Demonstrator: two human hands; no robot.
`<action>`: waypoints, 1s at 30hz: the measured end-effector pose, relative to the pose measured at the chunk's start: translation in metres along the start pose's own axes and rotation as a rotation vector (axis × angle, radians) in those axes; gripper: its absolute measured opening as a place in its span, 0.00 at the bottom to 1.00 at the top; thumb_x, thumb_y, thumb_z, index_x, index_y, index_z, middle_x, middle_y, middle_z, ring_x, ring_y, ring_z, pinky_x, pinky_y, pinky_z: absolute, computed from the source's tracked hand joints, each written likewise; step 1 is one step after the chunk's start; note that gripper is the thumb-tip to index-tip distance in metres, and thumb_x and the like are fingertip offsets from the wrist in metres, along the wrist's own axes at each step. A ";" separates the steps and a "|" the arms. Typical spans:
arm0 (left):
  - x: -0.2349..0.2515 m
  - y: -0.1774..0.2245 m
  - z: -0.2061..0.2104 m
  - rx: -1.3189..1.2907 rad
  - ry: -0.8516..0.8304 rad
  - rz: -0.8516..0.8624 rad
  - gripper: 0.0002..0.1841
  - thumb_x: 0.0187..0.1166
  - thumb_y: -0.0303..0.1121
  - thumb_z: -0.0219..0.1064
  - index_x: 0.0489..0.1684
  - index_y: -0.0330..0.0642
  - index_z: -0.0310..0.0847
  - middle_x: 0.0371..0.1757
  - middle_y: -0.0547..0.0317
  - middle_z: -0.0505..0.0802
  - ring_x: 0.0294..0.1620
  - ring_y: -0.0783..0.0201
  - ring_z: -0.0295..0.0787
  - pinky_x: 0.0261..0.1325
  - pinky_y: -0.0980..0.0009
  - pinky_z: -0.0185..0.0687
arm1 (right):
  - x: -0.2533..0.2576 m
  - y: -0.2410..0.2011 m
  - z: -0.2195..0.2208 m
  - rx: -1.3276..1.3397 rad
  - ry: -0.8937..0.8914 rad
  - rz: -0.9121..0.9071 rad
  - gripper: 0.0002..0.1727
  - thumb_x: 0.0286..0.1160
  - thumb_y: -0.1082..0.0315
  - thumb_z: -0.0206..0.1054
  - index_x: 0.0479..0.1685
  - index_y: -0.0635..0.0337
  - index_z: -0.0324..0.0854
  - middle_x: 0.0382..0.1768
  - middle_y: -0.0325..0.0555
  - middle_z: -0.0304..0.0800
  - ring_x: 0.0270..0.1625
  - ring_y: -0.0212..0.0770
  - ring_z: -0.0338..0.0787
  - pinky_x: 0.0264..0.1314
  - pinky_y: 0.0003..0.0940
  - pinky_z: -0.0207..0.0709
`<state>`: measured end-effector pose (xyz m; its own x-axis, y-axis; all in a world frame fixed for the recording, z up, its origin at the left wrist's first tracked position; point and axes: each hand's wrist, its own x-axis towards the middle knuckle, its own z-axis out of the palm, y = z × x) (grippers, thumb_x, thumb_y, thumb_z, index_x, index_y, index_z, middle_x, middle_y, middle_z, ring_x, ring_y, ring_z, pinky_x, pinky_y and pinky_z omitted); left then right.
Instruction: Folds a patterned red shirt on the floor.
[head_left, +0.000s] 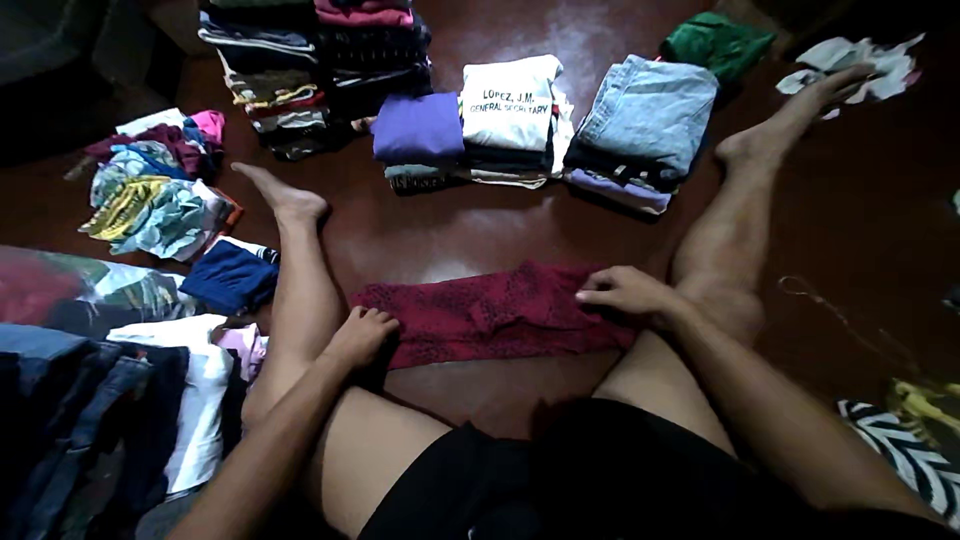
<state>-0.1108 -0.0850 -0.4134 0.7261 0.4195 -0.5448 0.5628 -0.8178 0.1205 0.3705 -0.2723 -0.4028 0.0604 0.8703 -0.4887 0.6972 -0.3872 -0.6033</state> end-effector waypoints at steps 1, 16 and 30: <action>0.002 0.002 0.001 0.005 -0.005 -0.029 0.17 0.84 0.34 0.63 0.69 0.45 0.82 0.70 0.45 0.88 0.76 0.42 0.79 0.82 0.35 0.60 | 0.006 -0.009 0.009 -0.087 0.045 0.082 0.28 0.74 0.37 0.72 0.47 0.55 0.89 0.43 0.51 0.92 0.51 0.54 0.91 0.60 0.65 0.80; 0.001 0.004 -0.001 -0.226 0.236 -0.347 0.25 0.87 0.48 0.59 0.74 0.40 0.79 0.77 0.37 0.80 0.80 0.35 0.72 0.79 0.35 0.66 | -0.005 -0.039 0.048 -0.268 0.375 0.092 0.29 0.71 0.57 0.76 0.72 0.56 0.80 0.60 0.58 0.89 0.66 0.62 0.85 0.67 0.65 0.75; 0.020 0.011 0.012 -0.902 0.121 -0.989 0.33 0.70 0.50 0.79 0.64 0.29 0.82 0.63 0.35 0.90 0.69 0.41 0.86 0.73 0.40 0.78 | 0.055 -0.038 0.096 -0.518 0.023 0.000 0.53 0.73 0.25 0.58 0.98 0.24 0.37 0.98 0.46 0.20 0.97 0.65 0.19 0.82 0.90 0.24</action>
<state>-0.0951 -0.0900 -0.4328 -0.1297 0.7490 -0.6497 0.8954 0.3700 0.2478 0.2783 -0.2390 -0.4674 0.0725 0.8791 -0.4711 0.9590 -0.1912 -0.2092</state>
